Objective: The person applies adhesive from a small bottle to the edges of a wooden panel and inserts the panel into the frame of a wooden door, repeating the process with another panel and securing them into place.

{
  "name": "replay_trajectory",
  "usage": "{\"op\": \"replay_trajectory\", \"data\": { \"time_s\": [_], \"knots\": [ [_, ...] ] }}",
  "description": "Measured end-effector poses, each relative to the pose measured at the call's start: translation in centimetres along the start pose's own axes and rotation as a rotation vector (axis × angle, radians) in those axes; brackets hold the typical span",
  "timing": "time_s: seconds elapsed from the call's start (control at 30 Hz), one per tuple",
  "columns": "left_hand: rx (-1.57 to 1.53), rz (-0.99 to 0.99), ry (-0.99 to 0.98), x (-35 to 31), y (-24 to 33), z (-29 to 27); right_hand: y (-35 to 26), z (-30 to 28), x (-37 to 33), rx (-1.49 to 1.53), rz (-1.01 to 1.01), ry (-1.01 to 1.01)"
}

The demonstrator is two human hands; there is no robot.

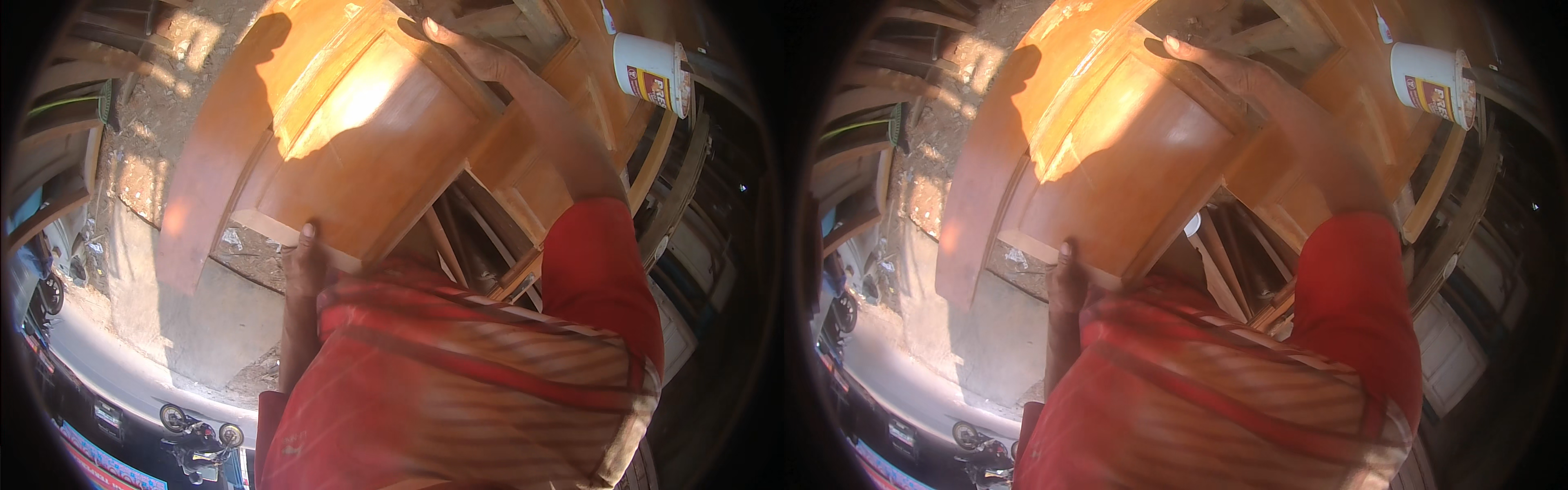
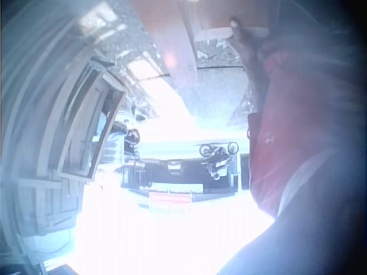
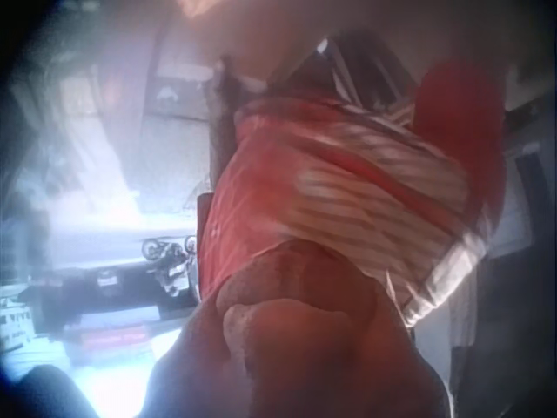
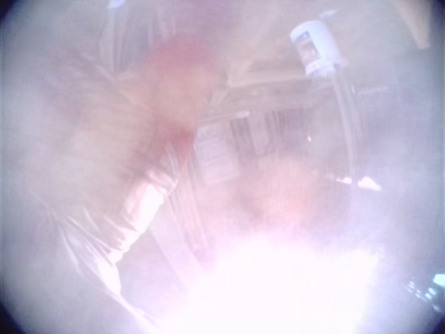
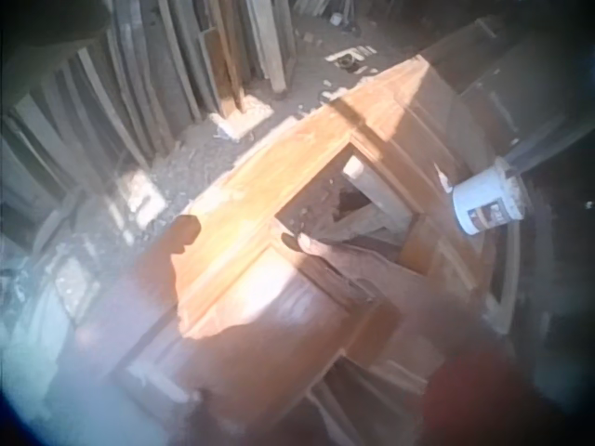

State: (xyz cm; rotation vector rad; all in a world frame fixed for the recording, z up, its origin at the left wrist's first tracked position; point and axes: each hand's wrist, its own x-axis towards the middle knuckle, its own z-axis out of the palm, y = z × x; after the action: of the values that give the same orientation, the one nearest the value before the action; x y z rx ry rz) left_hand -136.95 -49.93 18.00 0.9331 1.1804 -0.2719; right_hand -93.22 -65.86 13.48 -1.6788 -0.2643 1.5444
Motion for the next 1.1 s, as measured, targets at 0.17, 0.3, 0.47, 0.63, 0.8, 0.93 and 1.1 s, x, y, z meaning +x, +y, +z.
{"op": "replay_trajectory", "data": {
  "time_s": [0.17,0.3,0.47,0.63,0.8,0.93,1.1],
  "knots": [
    [0.146,0.129,0.011,0.4,-1.1,-0.5,1.0,0.1,1.3,0.041,-0.043,0.09],
    [0.219,0.406,0.066,1.1,-3.0,-1.0,-0.4,4.9,-0.6,-0.126,-0.152,0.359],
    [-0.046,0.092,0.041,0.3,-2.6,-1.7,-1.9,3.5,-1.3,-0.04,-0.011,0.146],
    [0.061,0.081,0.049,0.2,-1.4,-0.7,1.1,-7.5,0.3,0.215,-0.149,0.008],
    [0.743,0.458,0.018,1.0,-5.2,-3.9,-0.4,5.0,-0.9,0.074,-0.018,0.077],
    [0.454,0.182,0.087,0.8,-6.1,-4.3,-0.9,4.6,-1.6,0.021,0.036,0.088],
    [0.24,0.06,0.146,-0.4,-2.5,-1.5,1.0,-1.5,0.1,0.295,-0.002,-0.049]
  ]
}}
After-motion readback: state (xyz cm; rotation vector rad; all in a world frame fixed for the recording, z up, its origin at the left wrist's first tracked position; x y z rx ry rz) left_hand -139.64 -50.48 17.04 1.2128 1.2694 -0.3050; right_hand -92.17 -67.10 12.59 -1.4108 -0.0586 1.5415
